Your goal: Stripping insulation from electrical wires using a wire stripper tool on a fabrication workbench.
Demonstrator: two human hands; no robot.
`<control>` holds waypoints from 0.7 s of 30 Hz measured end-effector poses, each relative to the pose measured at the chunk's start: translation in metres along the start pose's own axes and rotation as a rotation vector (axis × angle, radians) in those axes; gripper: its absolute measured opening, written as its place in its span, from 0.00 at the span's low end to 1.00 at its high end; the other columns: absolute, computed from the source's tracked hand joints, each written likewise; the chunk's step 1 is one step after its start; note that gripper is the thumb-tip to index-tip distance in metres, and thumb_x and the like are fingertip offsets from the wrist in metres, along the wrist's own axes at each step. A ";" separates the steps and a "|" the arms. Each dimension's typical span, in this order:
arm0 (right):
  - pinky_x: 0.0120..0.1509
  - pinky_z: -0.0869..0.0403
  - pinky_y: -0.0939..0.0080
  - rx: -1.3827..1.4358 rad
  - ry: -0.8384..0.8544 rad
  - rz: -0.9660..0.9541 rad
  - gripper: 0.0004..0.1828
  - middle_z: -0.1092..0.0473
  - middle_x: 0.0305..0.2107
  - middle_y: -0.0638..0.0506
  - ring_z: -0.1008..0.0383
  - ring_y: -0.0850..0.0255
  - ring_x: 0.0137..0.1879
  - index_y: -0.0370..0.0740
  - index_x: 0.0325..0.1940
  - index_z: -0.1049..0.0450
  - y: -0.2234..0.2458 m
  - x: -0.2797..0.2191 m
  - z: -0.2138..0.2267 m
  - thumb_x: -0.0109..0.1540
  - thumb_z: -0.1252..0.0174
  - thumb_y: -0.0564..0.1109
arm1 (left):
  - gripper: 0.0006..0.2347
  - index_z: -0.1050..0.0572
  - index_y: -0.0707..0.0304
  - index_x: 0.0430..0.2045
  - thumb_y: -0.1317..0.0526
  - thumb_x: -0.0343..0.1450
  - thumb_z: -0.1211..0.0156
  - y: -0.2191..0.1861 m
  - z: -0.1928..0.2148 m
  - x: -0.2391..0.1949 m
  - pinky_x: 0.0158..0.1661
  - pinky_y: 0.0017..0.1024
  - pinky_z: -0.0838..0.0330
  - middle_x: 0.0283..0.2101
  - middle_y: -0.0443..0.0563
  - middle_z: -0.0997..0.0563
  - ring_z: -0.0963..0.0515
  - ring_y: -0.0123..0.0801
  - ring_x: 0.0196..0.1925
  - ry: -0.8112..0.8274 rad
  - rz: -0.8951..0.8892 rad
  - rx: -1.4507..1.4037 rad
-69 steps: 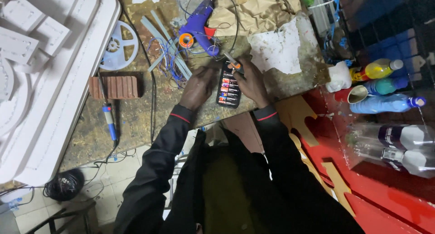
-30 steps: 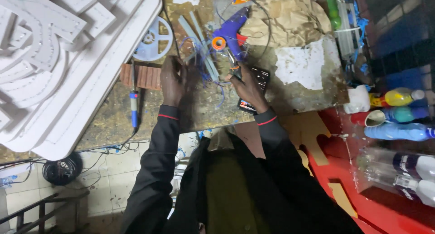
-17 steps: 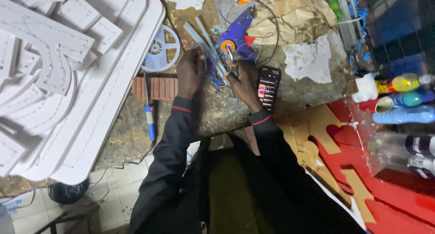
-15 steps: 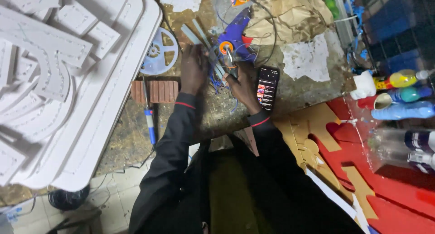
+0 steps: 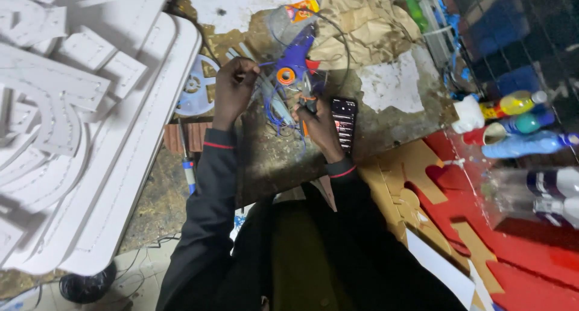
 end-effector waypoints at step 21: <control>0.41 0.10 0.48 0.131 0.410 0.183 0.19 0.19 0.43 0.38 0.13 0.52 0.44 0.34 0.61 0.23 0.039 0.013 -0.054 0.70 0.27 0.41 | 0.06 0.29 0.63 0.50 0.62 0.83 0.42 -0.033 0.003 -0.103 0.49 0.39 0.12 0.35 0.70 0.14 0.08 0.55 0.50 -0.249 0.044 -1.018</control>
Point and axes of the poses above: each hand's wrist, its own x-axis towards the middle knuckle, its own z-axis out of the back of the hand, y = z × x, the point moved 1 cm from there along x, towards the middle knuckle
